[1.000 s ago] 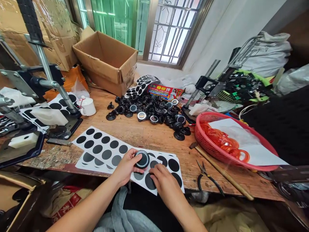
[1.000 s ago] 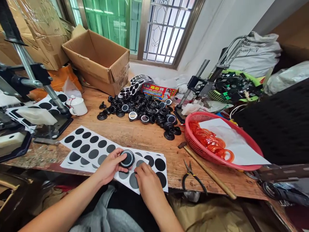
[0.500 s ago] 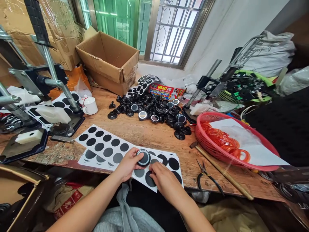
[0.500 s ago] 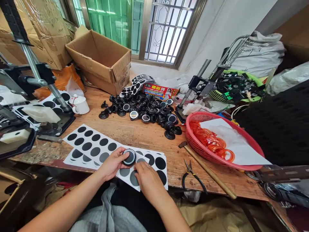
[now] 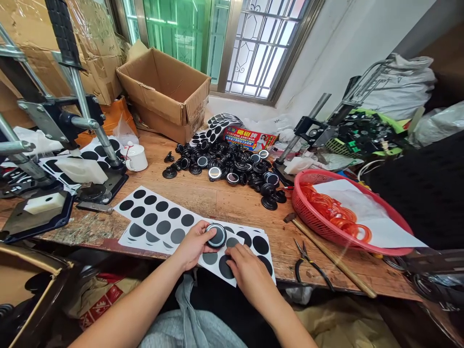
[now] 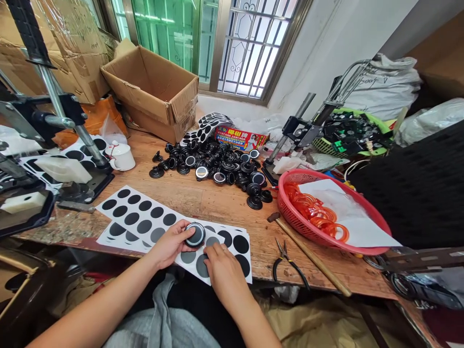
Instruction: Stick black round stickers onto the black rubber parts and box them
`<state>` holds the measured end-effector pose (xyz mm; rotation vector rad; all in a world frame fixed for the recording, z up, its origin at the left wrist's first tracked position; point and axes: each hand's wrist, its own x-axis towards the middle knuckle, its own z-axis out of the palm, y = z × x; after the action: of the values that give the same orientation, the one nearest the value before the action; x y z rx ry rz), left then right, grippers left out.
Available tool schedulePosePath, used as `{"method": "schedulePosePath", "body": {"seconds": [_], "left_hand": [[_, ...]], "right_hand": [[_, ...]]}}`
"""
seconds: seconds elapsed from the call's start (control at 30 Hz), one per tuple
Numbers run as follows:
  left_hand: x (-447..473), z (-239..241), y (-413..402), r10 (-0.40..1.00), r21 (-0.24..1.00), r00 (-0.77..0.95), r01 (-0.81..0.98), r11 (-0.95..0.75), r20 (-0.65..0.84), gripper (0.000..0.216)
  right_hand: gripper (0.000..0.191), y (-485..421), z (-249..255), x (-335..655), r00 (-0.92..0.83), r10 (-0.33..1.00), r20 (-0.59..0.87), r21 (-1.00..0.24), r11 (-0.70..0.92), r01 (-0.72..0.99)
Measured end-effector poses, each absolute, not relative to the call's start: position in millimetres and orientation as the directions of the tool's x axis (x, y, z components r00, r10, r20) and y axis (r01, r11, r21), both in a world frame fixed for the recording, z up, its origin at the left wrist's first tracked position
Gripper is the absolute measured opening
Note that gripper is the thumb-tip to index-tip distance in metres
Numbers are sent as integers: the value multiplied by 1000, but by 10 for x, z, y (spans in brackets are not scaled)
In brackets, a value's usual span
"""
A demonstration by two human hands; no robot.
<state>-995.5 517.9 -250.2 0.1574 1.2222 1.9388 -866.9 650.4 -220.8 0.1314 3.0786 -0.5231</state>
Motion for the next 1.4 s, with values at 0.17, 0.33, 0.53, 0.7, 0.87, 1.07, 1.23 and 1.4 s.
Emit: {"method": "schedulePosePath", "body": {"seconds": [0.17, 0.33, 0.53, 0.7, 0.87, 1.07, 1.23, 1.4], "left_hand": [[-9959, -2509, 5173, 693, 798, -655, -571, -192, -302, 36], [-9961, -2508, 5174, 698, 795, -652, -573, -197, -296, 35], [-9960, -2495, 5165, 704, 786, -645, -584, -205, -296, 34], [-9959, -2496, 5180, 707, 788, -642, -582, -199, -296, 32], [-9891, -2290, 5122, 700, 783, -667, -568, -254, -257, 32], [-9747, -2003, 4754, 670, 781, -710, -538, -317, -217, 46], [-9681, -1980, 4522, 608, 779, -760, -519, -352, -232, 49], [-9682, -1978, 4453, 611, 782, -764, -505, -364, -209, 50]], "right_hand": [[15, 6522, -2108, -8717, -998, 48, -37, -338, 939, 58], [18, 6502, -2139, -8760, -999, 19, -27, -302, 953, 27], [17, 6558, -2105, -8547, -999, 36, 16, -501, 865, 23], [15, 6790, -1782, -8392, -880, 470, 70, -955, 287, 77], [21, 6616, -1754, -8708, -776, 614, -147, -980, -194, 32], [19, 6122, -1886, -9072, -848, 463, -259, -907, -418, 49], [19, 5944, -1853, -9145, -856, 428, -290, -893, -443, 81], [17, 5890, -1828, -9189, -855, 431, -287, -898, -433, 82]]}}
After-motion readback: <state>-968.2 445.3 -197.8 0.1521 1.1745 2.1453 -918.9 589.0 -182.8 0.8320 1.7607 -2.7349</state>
